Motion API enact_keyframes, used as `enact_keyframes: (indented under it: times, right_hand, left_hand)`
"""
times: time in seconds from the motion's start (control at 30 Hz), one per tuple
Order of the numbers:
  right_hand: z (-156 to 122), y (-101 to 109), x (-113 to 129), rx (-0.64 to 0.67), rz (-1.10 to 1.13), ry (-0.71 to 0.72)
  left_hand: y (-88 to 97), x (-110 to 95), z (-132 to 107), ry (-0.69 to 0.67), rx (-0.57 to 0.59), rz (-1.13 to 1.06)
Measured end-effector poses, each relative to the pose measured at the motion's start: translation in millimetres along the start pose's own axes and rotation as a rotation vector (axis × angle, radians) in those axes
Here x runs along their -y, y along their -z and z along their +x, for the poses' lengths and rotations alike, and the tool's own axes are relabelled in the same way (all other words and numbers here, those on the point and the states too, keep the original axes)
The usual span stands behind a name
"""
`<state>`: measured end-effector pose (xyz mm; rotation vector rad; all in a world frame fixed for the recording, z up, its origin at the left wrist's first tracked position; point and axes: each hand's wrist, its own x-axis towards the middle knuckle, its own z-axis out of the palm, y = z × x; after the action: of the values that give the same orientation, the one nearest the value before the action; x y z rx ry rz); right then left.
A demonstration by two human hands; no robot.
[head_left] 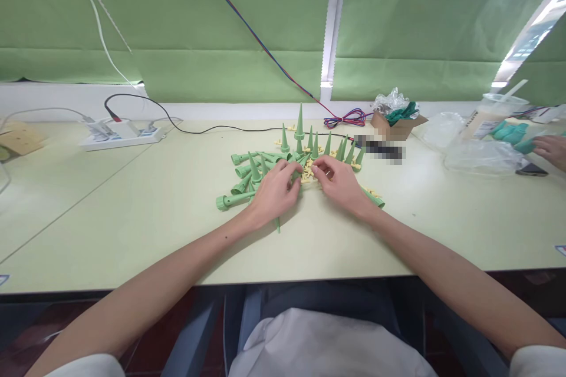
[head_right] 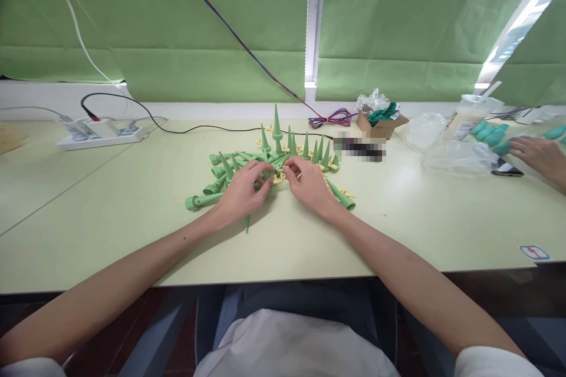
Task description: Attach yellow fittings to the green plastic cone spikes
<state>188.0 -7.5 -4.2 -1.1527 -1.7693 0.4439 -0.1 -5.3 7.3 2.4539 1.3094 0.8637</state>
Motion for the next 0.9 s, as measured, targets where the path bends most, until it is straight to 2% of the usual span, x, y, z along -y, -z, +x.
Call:
enact_keyframes:
  times: [0.27, 0.6, 0.9]
  right_hand:
    - [0.5, -0.6, 3.0, 0.03, -0.052, -0.011]
    - [0.1, -1.3, 2.1, 0.034, -0.056, -0.008]
    - [-1.0, -1.0, 7.4, 0.097, 0.012, -0.009]
  left_hand:
    - [1.8, -1.3, 1.0, 0.04, -0.078, 0.015]
    - [2.3, -2.0, 0.6, 0.058, -0.105, -0.01]
    - [1.3, -1.9, 0.7, 0.044, -0.095, -0.032]
